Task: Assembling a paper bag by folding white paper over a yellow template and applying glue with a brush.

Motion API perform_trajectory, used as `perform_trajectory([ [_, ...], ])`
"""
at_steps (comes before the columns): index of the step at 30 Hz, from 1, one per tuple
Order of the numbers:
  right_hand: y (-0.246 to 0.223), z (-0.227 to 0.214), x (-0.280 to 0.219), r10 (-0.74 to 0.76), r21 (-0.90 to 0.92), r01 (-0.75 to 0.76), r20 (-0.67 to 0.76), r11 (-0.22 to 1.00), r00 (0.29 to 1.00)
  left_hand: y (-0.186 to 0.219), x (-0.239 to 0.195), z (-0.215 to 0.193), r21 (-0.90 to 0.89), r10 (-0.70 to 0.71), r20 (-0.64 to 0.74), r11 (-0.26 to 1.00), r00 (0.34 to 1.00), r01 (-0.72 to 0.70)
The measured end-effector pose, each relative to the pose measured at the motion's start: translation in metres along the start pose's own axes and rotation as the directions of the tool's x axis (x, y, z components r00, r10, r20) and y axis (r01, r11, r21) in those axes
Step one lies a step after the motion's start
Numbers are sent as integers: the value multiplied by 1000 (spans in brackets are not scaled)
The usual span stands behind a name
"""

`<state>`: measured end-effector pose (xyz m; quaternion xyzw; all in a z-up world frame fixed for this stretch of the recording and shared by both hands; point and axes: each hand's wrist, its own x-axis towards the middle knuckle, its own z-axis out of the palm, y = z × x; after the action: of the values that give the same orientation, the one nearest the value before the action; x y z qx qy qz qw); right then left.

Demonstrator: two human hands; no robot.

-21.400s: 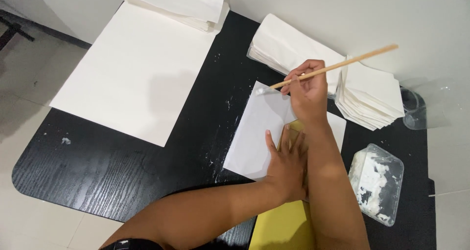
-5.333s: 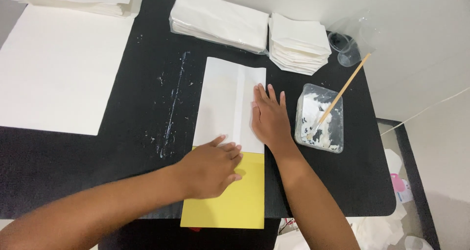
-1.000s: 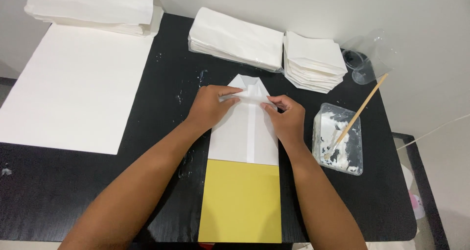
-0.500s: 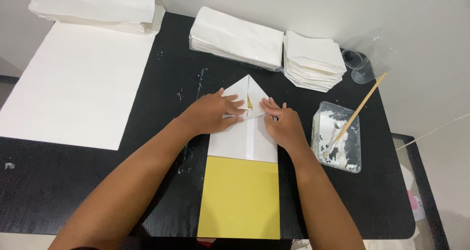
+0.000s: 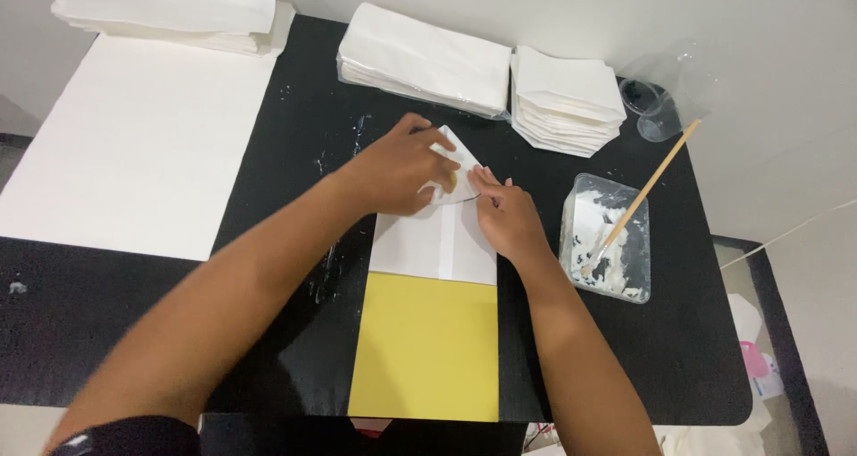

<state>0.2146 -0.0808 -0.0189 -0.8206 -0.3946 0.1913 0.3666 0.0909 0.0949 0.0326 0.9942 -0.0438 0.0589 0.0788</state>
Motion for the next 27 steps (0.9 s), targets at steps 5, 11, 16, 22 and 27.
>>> perform_trajectory([
  [5, -9, -4, -5, 25, 20, -25, 3, 999, 1000, 5, 12, -22, 130, 65, 60, 989, 996, -72],
  [11, -8, -4, -7, 0, 49, 0, 1, 999, 1000, 7, 22, -33, 179, 56, 196, 980, 979, -92],
  [16, -10, -6, -10, -13, 63, 14, -4, 998, 1000, 15, 19, -40, 196, 29, 268, 977, 963, -84],
  [22, -15, -9, -12, -30, 74, 29, 9, 997, 1000, 18, 24, -43, 211, 79, 277, 967, 958, -141],
  [27, -15, -9, -13, -24, 88, 23, 11, 996, 1000, 17, 21, -43, 298, 72, 323, 939, 944, -173],
])
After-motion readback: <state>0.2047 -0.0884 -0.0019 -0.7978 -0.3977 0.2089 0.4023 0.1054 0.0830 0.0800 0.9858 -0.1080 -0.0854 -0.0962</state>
